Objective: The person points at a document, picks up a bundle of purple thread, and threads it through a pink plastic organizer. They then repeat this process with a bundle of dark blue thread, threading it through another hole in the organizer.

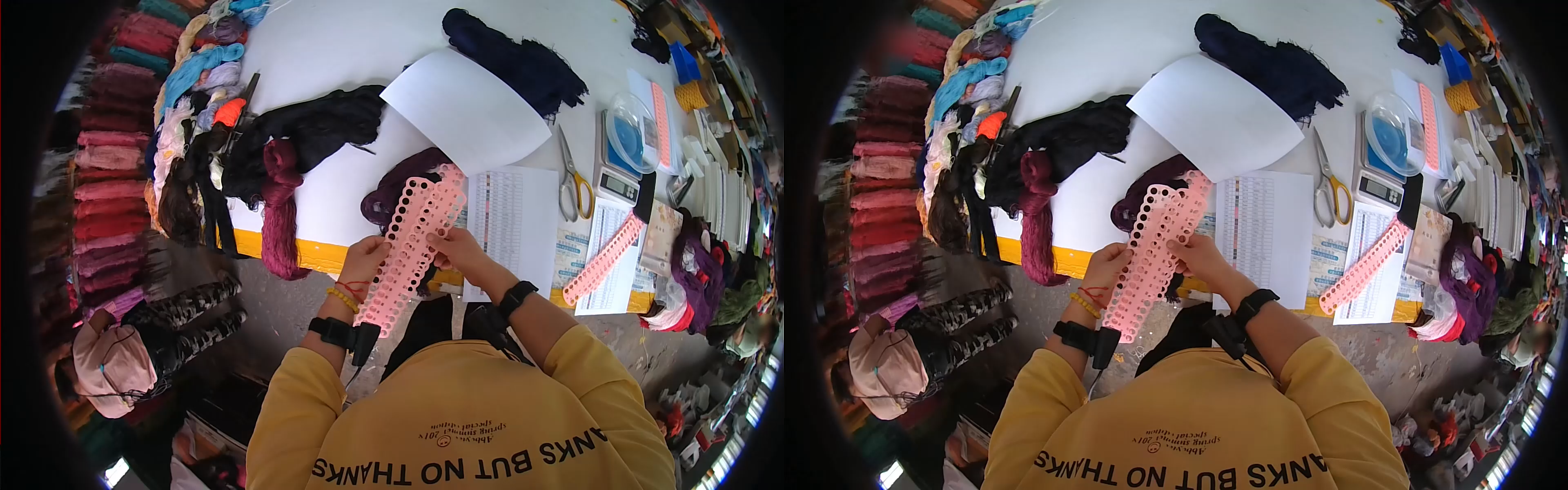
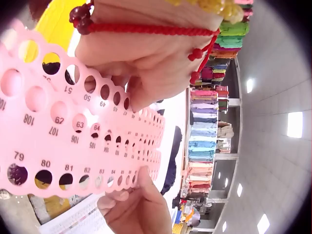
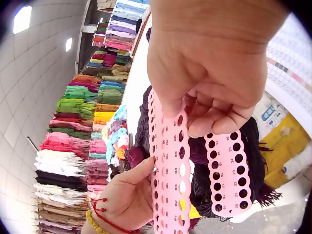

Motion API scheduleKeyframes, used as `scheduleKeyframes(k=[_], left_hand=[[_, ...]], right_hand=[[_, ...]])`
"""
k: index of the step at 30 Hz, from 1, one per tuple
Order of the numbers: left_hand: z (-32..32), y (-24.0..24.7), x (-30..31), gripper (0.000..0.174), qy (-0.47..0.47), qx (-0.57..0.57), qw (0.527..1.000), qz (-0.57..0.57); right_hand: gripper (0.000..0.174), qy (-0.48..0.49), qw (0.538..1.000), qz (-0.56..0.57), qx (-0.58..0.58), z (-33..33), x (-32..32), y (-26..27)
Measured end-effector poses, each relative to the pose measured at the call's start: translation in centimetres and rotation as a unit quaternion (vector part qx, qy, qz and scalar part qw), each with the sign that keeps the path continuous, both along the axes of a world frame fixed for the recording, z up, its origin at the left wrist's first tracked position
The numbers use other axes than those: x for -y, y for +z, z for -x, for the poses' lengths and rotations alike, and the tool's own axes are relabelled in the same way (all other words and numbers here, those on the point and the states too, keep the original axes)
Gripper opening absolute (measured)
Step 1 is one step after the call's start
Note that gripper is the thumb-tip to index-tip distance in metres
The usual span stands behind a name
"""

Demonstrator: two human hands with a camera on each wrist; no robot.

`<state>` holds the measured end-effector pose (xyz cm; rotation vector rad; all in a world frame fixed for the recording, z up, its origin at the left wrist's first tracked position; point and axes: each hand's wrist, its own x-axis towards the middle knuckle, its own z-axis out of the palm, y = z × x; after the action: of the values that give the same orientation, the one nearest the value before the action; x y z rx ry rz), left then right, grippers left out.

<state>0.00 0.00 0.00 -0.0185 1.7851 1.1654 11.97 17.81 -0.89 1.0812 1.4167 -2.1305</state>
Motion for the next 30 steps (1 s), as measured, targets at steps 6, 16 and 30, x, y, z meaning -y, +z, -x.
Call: scheduleKeyframes(k=[6,16,30], left_hand=[[3.5,-1.0,4.6,0.019,0.183,-0.110,0.977,-0.024],[9.2,4.8,17.3,0.009,0.490,-0.251,0.828,-0.104],[1.0,2.1,5.6,0.006,0.423,0.025,0.891,-0.164]], right_hand=[[0.026,-0.058,0.998,0.033,-0.001,0.3,0.2,-0.8],[0.026,-0.173,0.980,0.097,-0.020,4.2,1.1,-1.1],[0.043,0.017,0.998,0.015,-0.058,7.0,2.2,0.0]])
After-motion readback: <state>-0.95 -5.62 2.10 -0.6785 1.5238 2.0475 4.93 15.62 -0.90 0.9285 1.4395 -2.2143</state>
